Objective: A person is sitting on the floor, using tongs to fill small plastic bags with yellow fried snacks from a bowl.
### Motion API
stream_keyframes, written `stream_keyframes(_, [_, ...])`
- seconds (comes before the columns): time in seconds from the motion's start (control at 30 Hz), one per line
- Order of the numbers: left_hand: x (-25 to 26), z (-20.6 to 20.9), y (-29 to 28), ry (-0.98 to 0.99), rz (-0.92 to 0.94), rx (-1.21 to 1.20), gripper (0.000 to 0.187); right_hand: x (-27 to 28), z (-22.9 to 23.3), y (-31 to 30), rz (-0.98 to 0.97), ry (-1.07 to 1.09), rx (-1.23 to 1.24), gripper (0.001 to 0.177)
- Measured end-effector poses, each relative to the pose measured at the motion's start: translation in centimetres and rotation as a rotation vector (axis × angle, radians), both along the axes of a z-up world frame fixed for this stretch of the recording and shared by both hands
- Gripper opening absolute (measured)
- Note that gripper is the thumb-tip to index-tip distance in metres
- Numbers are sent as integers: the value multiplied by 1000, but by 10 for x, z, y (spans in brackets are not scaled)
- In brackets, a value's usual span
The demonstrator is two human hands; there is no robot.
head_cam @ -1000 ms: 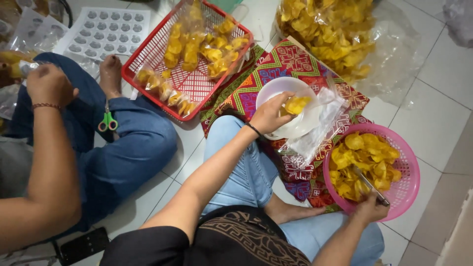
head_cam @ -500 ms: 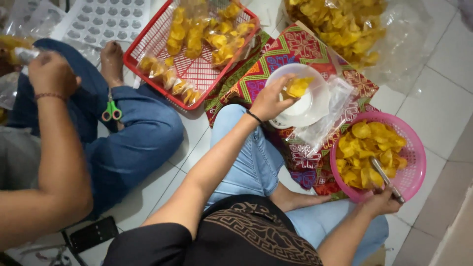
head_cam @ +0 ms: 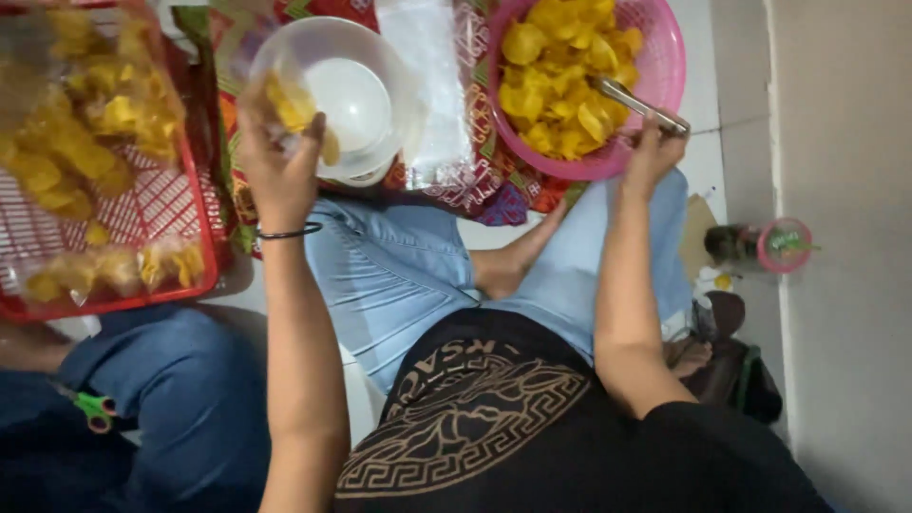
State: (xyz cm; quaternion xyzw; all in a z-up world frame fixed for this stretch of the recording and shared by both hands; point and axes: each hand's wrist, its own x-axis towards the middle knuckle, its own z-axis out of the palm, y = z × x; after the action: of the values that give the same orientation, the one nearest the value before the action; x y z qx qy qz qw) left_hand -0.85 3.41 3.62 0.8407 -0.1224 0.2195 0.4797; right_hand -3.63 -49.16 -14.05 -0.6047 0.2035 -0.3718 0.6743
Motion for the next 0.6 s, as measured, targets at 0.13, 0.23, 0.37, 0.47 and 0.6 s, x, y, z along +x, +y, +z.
stream_keyframes(0.13, [-4, 11, -1, 32, -14, -14, 66, 1, 2, 12, 23, 16, -49, 24])
stream_keyframes(0.23, [-4, 11, -1, 22, -10, -25, 66, 5, 1, 21, 146, -38, 67, 27])
stream_keyframes(0.37, [-3, 8, 1, 25, 32, 35, 67, 15, 6, 33, 149, 46, -72, 21])
stream_keyframes(0.47, [4, -33, 25, 48, 40, 7, 64, 36, -17, 33, 140, 89, -157, 21])
stream_keyframes(0.6, [19, -102, 62, 130, -77, -114, 80, 27, -34, 32, 110, 18, -329, 24])
